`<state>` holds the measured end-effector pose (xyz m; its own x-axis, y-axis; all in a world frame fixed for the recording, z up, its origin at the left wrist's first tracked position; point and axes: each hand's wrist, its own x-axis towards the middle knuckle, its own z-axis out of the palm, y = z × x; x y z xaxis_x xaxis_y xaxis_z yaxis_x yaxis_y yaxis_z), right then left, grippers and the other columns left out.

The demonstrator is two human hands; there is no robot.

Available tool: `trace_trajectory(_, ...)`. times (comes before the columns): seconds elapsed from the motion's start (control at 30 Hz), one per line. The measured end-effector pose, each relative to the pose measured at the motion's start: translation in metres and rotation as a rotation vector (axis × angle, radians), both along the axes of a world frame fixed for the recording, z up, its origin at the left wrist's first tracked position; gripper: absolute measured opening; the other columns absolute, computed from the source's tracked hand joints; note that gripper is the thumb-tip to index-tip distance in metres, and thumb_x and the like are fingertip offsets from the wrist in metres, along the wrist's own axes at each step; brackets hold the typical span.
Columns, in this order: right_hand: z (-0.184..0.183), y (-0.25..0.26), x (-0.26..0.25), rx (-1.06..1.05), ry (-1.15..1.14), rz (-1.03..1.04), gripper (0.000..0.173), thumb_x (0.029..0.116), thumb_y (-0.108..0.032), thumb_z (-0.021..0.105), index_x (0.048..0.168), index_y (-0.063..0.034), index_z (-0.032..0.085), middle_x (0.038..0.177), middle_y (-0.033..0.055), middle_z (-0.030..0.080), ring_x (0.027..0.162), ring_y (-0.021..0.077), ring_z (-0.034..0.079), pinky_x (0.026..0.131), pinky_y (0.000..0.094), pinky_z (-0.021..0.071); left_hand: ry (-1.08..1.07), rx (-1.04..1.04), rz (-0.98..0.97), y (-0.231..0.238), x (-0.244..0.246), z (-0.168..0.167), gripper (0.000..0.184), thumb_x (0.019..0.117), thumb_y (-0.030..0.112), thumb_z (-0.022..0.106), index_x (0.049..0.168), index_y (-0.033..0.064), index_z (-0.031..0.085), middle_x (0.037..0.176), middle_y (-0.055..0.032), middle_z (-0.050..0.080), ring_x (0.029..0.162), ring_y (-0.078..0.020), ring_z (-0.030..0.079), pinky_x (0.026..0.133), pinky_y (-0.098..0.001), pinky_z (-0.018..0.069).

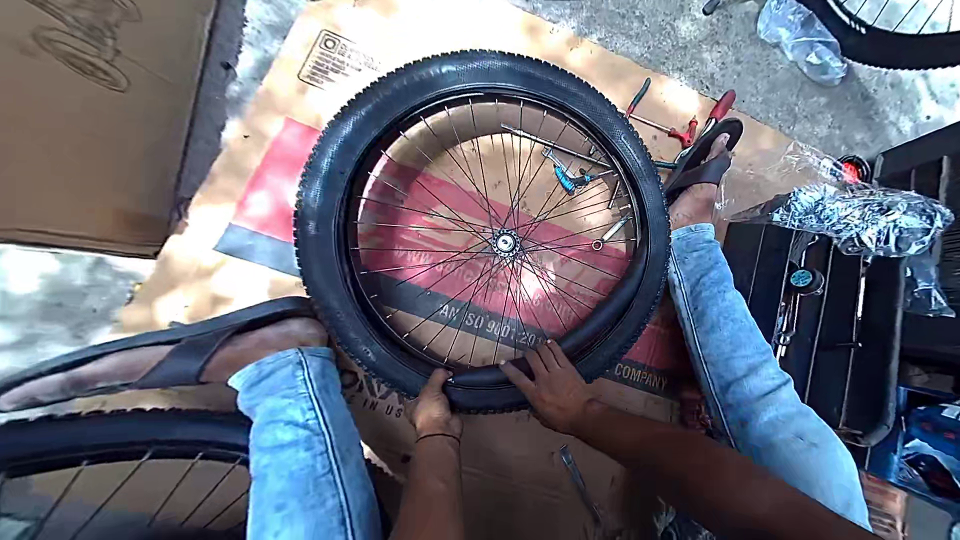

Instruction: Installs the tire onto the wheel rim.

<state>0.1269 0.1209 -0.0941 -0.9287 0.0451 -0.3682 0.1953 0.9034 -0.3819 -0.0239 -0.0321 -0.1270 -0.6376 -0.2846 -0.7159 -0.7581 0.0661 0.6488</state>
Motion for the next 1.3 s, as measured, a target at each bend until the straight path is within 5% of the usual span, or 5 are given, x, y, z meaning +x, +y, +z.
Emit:
trace_trajectory(0.47,0.011,0.009,-0.023,-0.228,-0.143,0.113,0.04,0.0869,-0.008,0.072,0.126,-0.0089,0.062,0.105,0.0144,0.07,0.097,0.0327,0.07,0.081,0.0517,0.0571,0.117,0.225,-0.078,-0.011,-0.004,0.004,0.053,0.0845,-0.009,0.067,0.133,0.0021,0.05,0.117,-0.0178,0.065,0.1,-0.0268,0.068,0.083,-0.0481,0.0596)
trace_trajectory(0.67,0.006,0.023,-0.008,-0.282,-0.056,0.018,0.044,0.085,-0.014,0.077,0.127,-0.0074,0.065,0.118,0.0143,0.068,0.106,0.0327,0.068,0.085,0.0513,0.058,0.157,0.505,-0.15,-0.031,0.011,0.003,0.055,0.0923,-0.002,0.06,0.141,0.0084,0.038,0.122,-0.0107,0.063,0.108,-0.0205,0.067,0.094,-0.0438,0.0579)
trace_trajectory(0.8,0.025,0.019,-0.012,-0.31,-0.05,-0.028,0.054,0.0835,-0.016,0.078,0.135,-0.0126,0.061,0.118,0.0134,0.069,0.104,0.0337,0.069,0.082,0.0541,0.0576,0.081,0.563,-0.125,-0.004,0.053,0.017,0.051,0.0988,0.027,0.059,0.143,0.0098,0.04,0.122,-0.0069,0.065,0.109,-0.0154,0.067,0.093,-0.0383,0.0588)
trace_trajectory(1.07,0.05,0.008,-0.026,-0.276,0.164,-0.116,0.067,0.0781,-0.035,0.085,0.14,-0.0227,0.062,0.144,0.0089,0.058,0.143,0.0305,0.045,0.122,0.0495,0.033,0.227,0.334,-0.107,0.019,0.011,0.051,0.019,0.0985,0.001,0.057,0.117,-0.0038,0.059,0.093,-0.0106,0.071,0.085,-0.0185,0.071,0.081,-0.0358,0.0616)
trace_trajectory(1.3,0.042,0.06,0.022,0.061,0.032,0.124,0.07,0.0851,-0.037,0.078,0.149,-0.0252,0.053,0.141,0.0132,0.058,0.13,0.0334,0.055,0.113,0.0525,0.0412,0.235,0.509,-0.145,0.001,0.028,0.023,0.032,0.0991,0.003,0.057,0.131,0.0014,0.054,0.114,-0.014,0.071,0.105,-0.0234,0.07,0.093,-0.0409,0.0599)
